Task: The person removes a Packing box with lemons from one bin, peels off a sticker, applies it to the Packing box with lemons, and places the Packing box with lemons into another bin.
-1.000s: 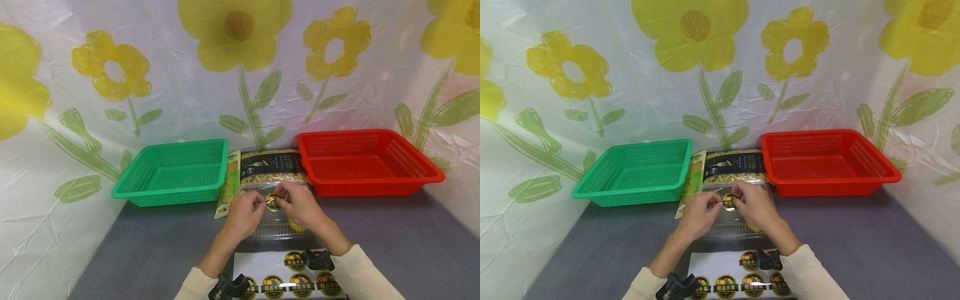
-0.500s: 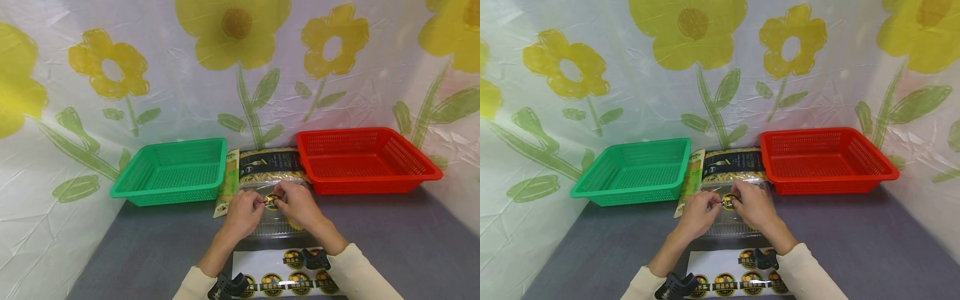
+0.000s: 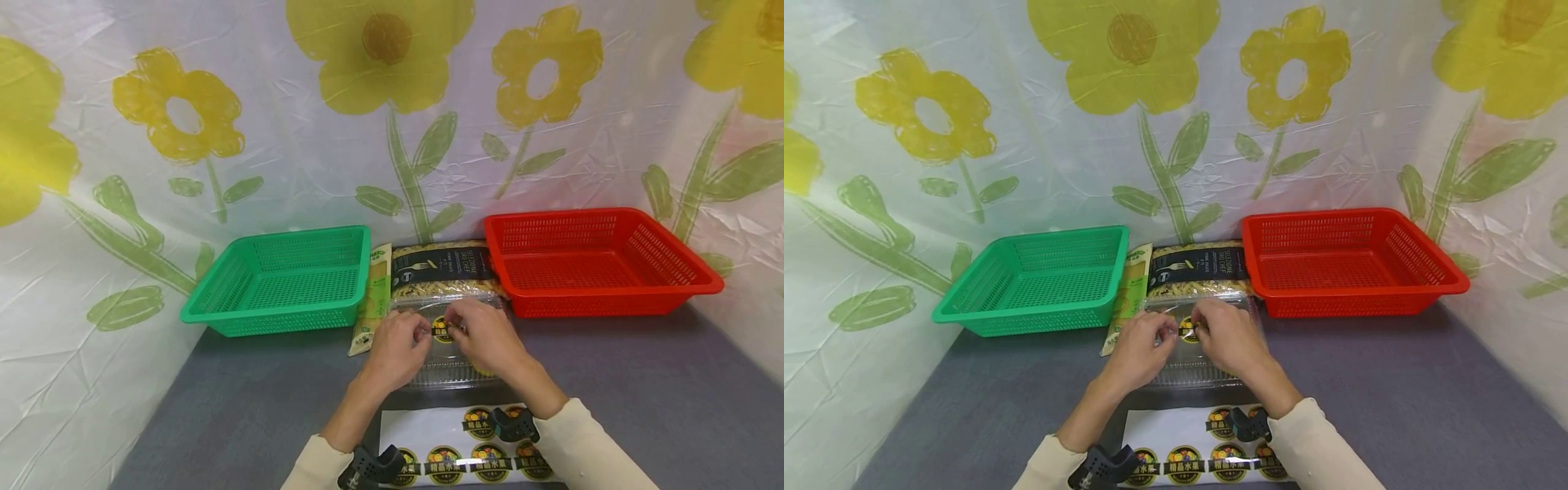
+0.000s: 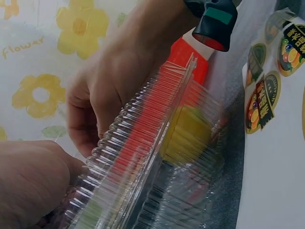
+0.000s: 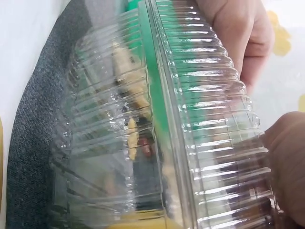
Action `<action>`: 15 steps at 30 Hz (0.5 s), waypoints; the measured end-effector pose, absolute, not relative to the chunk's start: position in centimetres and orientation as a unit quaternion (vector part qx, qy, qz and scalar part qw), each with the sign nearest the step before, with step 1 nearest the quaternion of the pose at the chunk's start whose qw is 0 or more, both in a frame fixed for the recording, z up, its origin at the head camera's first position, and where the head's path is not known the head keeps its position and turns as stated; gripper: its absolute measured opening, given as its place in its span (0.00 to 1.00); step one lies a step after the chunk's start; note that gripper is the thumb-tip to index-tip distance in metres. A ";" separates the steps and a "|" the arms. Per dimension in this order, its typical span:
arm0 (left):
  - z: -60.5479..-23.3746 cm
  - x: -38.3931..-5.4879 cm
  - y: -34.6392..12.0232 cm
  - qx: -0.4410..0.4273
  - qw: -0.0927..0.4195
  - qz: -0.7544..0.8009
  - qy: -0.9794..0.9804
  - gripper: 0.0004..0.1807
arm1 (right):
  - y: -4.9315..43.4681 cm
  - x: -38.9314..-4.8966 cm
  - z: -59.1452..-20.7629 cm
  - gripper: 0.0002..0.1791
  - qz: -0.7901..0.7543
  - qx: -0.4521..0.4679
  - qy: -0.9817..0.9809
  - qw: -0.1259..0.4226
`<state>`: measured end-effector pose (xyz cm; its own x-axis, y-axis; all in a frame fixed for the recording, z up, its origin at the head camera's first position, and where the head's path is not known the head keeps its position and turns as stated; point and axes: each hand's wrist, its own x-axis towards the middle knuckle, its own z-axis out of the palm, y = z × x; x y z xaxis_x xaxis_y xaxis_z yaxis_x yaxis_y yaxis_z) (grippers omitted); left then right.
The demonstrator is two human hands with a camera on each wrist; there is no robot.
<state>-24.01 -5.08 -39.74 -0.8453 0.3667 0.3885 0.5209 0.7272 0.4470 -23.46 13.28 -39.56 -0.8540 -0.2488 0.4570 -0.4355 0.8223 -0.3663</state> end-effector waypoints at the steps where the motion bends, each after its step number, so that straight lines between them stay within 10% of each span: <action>1: -39.7 -24.0 -5.1 -0.241 0.133 -0.281 -0.919 0.04 | 13.3 -23.4 -39.6 0.07 0.230 0.190 -0.934 0.198; 15: -38.4 -23.1 -5.5 -0.252 0.078 -0.249 -0.932 0.10 | 13.8 -23.5 -39.3 0.14 0.213 0.236 -0.934 0.162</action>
<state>-23.14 -5.46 -38.45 -0.8607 0.4308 0.2712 0.5087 0.7487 0.4252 -23.54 13.78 -39.32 -0.8364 -0.3717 0.4028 -0.5094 0.7985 -0.3209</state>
